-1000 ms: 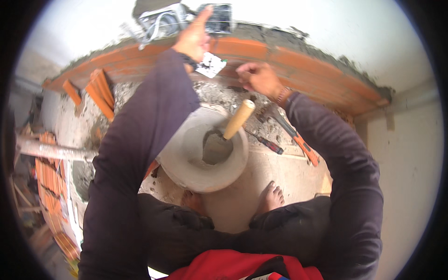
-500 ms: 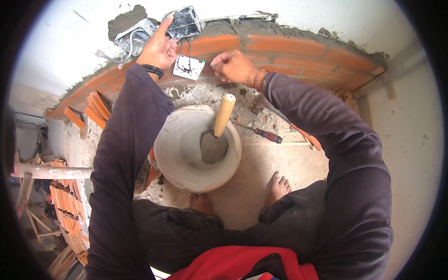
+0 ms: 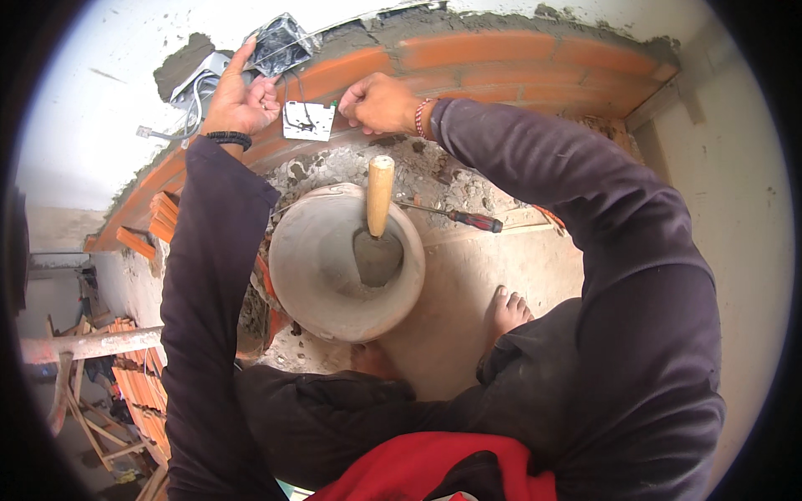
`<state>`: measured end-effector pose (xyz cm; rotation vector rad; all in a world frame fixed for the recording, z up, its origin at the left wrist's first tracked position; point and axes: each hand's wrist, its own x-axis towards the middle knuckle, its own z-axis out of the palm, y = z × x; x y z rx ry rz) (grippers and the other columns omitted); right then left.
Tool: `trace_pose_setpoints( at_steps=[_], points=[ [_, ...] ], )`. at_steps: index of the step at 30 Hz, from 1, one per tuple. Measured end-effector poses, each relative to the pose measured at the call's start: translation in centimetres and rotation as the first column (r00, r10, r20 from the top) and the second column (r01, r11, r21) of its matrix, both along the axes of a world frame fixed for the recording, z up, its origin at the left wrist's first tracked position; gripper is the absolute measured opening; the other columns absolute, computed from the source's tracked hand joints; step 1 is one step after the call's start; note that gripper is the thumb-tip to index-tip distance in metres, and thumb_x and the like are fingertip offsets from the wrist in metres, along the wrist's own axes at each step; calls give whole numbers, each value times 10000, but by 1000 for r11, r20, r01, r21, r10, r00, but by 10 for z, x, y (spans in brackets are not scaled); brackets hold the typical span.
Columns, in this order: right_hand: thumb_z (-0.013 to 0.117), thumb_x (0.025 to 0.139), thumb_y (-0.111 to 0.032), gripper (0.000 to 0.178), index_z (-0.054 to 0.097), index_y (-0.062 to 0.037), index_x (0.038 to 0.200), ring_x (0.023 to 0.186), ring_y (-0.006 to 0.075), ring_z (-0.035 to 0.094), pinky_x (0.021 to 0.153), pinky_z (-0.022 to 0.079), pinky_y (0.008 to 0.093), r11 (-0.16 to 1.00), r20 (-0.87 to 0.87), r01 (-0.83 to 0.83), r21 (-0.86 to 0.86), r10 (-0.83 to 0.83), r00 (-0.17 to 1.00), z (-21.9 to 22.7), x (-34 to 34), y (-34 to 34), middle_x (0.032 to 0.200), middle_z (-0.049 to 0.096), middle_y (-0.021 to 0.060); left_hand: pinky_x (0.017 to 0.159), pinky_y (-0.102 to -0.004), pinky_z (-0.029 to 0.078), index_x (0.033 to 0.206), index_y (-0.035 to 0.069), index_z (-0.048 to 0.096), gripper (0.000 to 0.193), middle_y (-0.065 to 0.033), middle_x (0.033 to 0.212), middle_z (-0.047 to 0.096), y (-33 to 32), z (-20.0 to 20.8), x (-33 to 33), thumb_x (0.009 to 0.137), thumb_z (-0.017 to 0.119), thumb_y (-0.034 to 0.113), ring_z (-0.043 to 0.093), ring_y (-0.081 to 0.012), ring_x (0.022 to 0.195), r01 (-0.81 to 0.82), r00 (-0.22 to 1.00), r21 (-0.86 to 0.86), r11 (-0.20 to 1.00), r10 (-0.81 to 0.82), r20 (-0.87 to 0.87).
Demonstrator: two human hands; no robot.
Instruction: The person installs an electrical box into a wall by placing it into a cutout, checking the fit, and using a screwdriver to tighten components.
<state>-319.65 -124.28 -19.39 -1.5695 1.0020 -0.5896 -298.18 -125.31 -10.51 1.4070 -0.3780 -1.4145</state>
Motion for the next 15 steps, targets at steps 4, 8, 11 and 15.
trace_pose_setpoints(
  at_steps=[4,8,11,15],
  points=[
    [592,874,-158,150,679,-41,911,577,92,594,521,504,248,1000,-10,15,14,-15,1000,0,-2,1,751,662,21,596,-247,314,1285,9,353,930,-45,954,583,-2,-1,-1,628,865,422,441,-92,628,42,999,17,999,-42,-29],
    [593,870,-154,149,679,-41,917,581,96,598,525,504,249,1000,20,7,7,-8,1000,-1,-2,-1,753,662,29,597,-246,321,1227,27,369,854,-53,948,603,-4,2,2,638,865,397,458,-96,615,42,999,21,999,-41,-35],
    [596,867,-153,154,679,-38,927,583,98,599,533,506,250,1000,16,16,14,-16,1000,-1,-2,-1,758,663,33,603,-249,325,1242,30,354,869,-60,971,610,-2,5,2,638,867,385,457,-100,618,78,994,16,997,-76,-74],
    [600,869,-154,159,678,-34,937,584,98,597,542,509,252,1000,7,2,10,-2,1000,0,-2,-1,766,664,35,607,-254,330,1254,37,345,883,-68,986,611,-3,2,5,633,871,378,455,-103,623,46,997,13,999,-45,-67]
  ],
)
